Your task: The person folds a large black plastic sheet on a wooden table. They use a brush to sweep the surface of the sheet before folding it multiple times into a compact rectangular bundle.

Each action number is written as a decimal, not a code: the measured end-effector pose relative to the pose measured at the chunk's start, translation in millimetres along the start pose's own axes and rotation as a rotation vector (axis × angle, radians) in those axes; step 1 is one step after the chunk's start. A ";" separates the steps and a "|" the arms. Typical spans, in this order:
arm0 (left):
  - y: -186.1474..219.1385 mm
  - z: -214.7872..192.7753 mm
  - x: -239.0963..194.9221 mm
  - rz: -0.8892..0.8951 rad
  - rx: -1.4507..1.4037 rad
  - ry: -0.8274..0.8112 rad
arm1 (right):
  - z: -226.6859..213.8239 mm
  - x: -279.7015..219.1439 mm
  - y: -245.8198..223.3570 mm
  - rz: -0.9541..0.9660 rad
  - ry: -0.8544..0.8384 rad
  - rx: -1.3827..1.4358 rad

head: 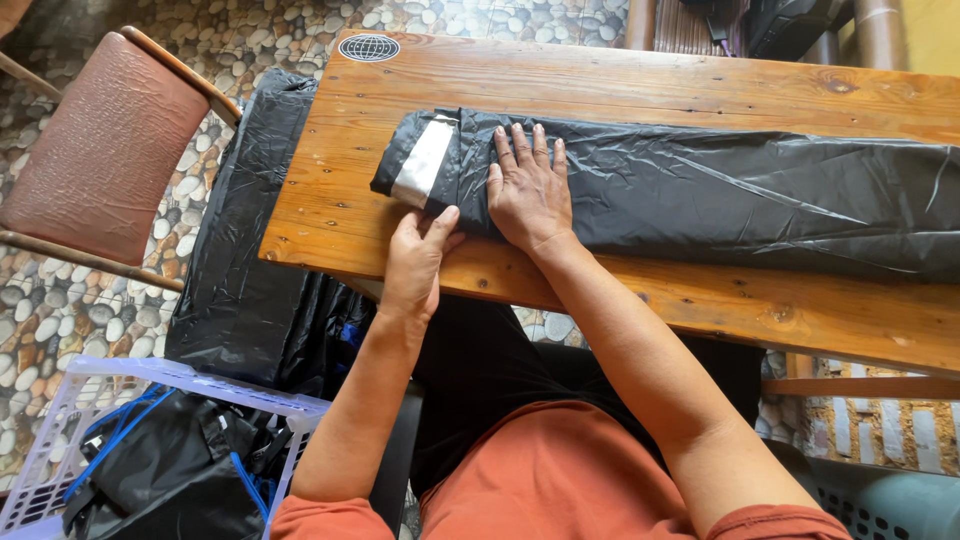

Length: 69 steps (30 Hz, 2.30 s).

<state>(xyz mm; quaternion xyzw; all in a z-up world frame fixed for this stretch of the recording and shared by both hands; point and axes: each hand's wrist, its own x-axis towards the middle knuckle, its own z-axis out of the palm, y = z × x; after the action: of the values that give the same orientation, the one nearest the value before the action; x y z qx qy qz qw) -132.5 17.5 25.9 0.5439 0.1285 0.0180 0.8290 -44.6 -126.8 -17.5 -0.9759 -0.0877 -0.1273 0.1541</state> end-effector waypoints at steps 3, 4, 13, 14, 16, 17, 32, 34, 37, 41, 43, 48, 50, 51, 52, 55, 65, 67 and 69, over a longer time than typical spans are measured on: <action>-12.8 4.5 7.5 0.108 0.075 0.064 | 0.7 0.8 0.6 0.004 0.013 0.002; -15.9 6.5 9.3 0.162 0.096 0.055 | 1.2 0.4 0.9 0.003 0.012 -0.001; -24.8 34.2 13.1 0.336 0.106 0.050 | 10.5 2.4 6.0 -0.012 0.026 -0.008; -21.7 34.9 10.8 0.359 0.140 0.051 | 11.1 2.0 6.6 -0.013 0.017 -0.011; -25.7 36.5 18.1 0.371 0.208 0.077 | 9.7 1.7 6.1 -0.013 0.017 -0.006; -27.2 37.5 22.1 0.385 0.275 0.101 | 8.7 2.1 5.8 -0.015 0.019 -0.001; -61.5 24.1 38.6 0.576 0.735 0.117 | 18.6 5.0 12.0 -0.023 0.026 -0.025; -70.7 18.1 46.2 0.612 0.746 0.100 | 18.4 6.4 13.8 -0.022 0.002 -0.008; -63.5 21.0 42.8 0.663 0.758 0.056 | 15.7 10.0 16.4 -0.012 -0.054 0.025; -72.6 15.1 52.4 0.781 0.755 -0.038 | 10.5 14.8 17.6 0.032 -0.151 0.107; -70.2 18.9 48.6 0.840 0.760 -0.079 | -0.2 16.2 22.7 0.023 -0.203 0.189; -63.9 23.4 42.1 0.960 0.849 -0.197 | -45.7 8.0 16.0 0.103 -0.179 0.478; -58.1 26.3 36.8 0.960 1.007 -0.211 | -68.5 2.7 7.6 0.224 -0.055 0.805; -58.3 26.9 37.5 0.962 1.002 -0.207 | -74.9 2.5 4.8 0.220 -0.055 0.800; -58.7 27.3 38.0 0.961 1.067 -0.207 | -81.0 1.9 1.8 0.279 0.009 0.964; -55.3 28.6 35.4 0.973 1.205 -0.219 | -53.0 11.5 34.6 0.392 0.119 1.529; -56.3 27.0 38.1 1.053 1.495 -0.286 | -3.6 23.6 78.9 0.358 0.423 1.486; -58.7 27.2 40.7 1.093 1.513 -0.279 | -14.6 24.8 77.4 0.238 0.477 1.301; -63.0 27.0 42.8 1.133 1.531 -0.279 | -38.2 22.3 67.6 0.125 0.529 1.112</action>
<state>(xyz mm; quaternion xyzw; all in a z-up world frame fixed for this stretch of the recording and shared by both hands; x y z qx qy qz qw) -91.8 -25.2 -29.4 0.9162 -0.2760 0.2621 0.1253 -17.5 -199.5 4.9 -0.6881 -0.0424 -0.2911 0.6633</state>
